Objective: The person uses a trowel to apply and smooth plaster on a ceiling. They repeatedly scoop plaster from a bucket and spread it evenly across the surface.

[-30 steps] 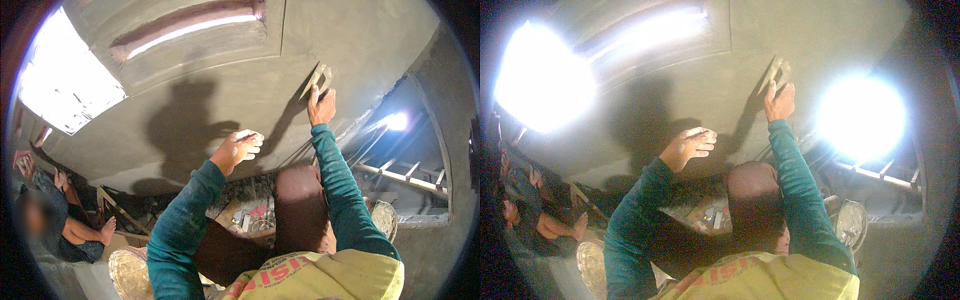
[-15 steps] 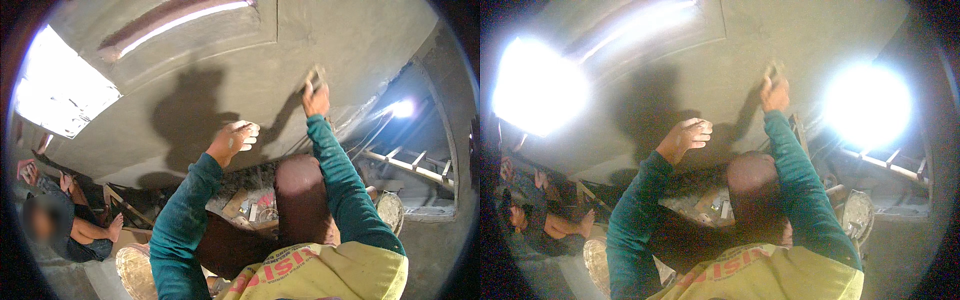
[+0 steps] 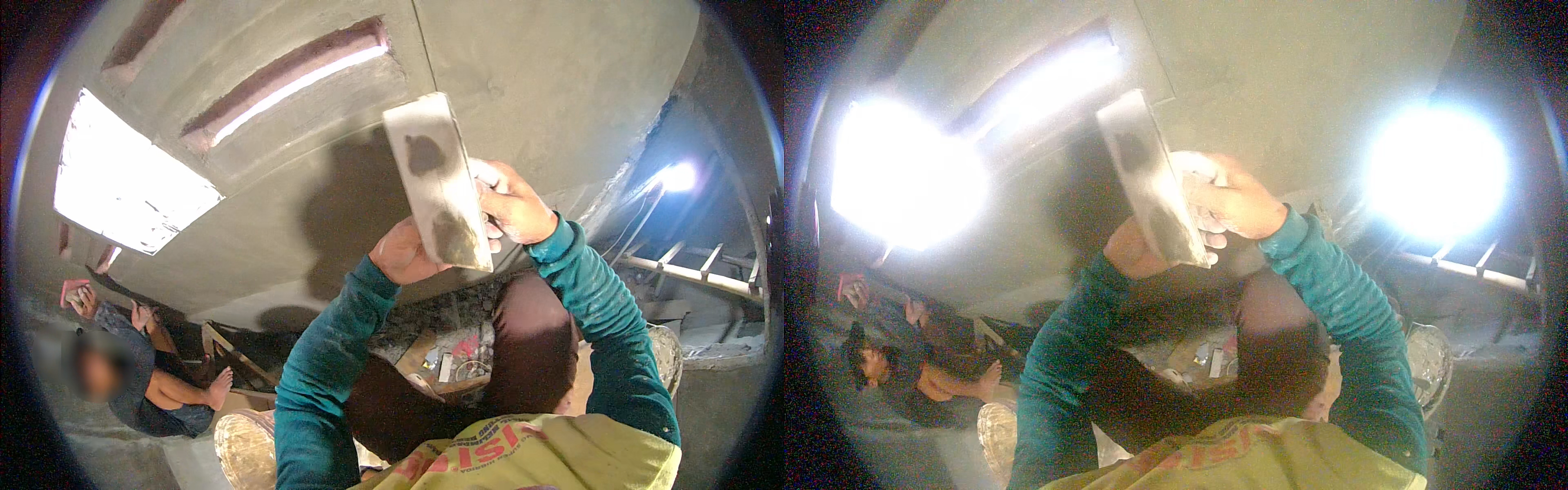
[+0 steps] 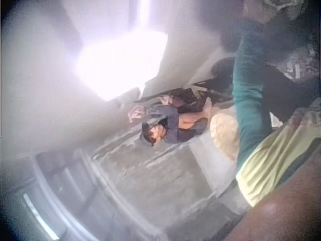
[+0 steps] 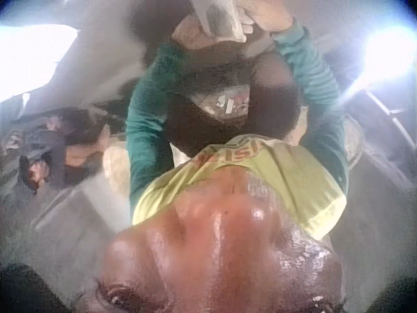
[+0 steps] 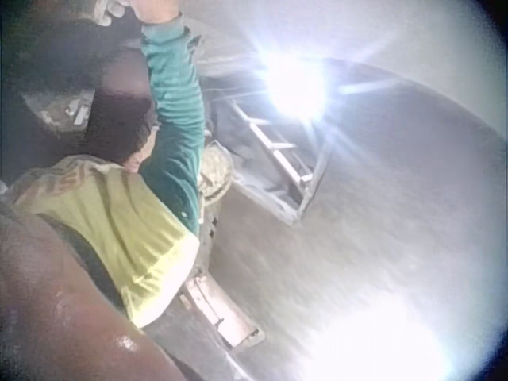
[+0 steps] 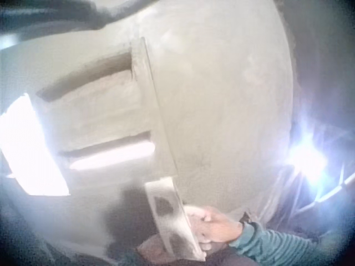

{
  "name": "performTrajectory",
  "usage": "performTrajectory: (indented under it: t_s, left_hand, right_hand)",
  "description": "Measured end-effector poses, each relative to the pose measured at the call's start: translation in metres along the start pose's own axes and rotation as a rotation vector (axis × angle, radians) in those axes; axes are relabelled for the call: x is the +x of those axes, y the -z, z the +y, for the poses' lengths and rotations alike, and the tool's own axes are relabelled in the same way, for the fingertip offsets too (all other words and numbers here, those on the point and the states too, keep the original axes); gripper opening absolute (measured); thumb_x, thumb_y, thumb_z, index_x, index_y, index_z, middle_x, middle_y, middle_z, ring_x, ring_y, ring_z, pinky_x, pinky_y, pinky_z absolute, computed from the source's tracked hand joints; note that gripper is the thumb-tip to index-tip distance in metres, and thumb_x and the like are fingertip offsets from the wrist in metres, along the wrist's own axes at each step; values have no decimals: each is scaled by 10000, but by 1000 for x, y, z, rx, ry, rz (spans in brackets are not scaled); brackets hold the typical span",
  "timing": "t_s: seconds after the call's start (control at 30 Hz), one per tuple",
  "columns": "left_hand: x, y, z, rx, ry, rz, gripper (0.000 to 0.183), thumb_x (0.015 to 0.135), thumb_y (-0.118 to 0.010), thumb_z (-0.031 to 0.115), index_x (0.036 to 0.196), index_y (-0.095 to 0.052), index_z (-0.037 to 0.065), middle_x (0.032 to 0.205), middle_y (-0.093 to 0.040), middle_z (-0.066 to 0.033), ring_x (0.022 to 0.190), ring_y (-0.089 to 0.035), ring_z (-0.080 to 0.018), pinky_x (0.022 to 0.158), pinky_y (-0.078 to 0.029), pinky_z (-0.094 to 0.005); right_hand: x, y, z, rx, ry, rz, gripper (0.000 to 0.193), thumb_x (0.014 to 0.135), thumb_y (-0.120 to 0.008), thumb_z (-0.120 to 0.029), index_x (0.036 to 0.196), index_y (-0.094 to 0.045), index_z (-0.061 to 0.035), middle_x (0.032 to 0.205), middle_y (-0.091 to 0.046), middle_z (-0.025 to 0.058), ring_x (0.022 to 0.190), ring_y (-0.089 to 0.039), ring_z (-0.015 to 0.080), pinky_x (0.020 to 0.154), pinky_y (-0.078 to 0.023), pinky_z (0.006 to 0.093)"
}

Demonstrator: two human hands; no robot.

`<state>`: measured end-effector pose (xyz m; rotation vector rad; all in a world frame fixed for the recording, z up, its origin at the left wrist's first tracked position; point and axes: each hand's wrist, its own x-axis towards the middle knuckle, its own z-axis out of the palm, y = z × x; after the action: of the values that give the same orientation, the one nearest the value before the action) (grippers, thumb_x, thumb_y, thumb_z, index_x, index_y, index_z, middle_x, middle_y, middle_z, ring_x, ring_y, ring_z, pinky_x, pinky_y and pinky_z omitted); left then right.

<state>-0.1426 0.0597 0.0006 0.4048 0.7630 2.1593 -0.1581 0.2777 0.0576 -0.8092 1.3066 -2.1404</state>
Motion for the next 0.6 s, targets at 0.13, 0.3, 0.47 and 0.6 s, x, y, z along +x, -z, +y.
performTrajectory:
  t_s: [0.13, 0.3, 0.47, 0.6]
  left_hand:
    - [-8, 1, 3, -100, -103, -113, 520, 992, -619, 224, 1454, -495, 19, 1406, -600, -179, 1295, -578, -352, 1095, -465, -553]
    - [-22, 3, 12, 975, -215, 287, 627, 929, -699, 89, 1493, -432, 22, 1405, -605, -132, 1310, -578, -308, 1124, -457, -498]
    - [5, -42, 73, 967, -541, 389, 635, 950, -701, 110, 1493, -384, 20, 1361, -588, -100, 1244, -584, -213, 1069, -467, -371]
    - [34, -76, 107, 1178, -776, 553, 505, 994, -680, 173, 1424, -462, 21, 1235, -618, -45, 1119, -587, -137, 1020, -448, -300]
  right_hand:
    - [11, 6, 12, 208, 52, -11, 318, 1049, -566, -163, 1324, -594, -5, 1066, -644, 9, 893, -580, 66, 793, -495, 235]
    - [1, 7, 15, 205, -39, 208, 340, 1047, -592, -207, 1317, -600, -1, 1172, -683, 50, 990, -648, 142, 883, -525, 300]
    - [-26, 46, 15, -104, -195, 486, 289, 1071, -562, -284, 1136, -696, -37, 894, -637, -28, 746, -546, 84, 694, -468, 253]
    - [-38, 50, 12, -272, -107, 307, 344, 1060, -584, -348, 1108, -699, -27, 869, -652, -15, 759, -569, 82, 687, -475, 238]
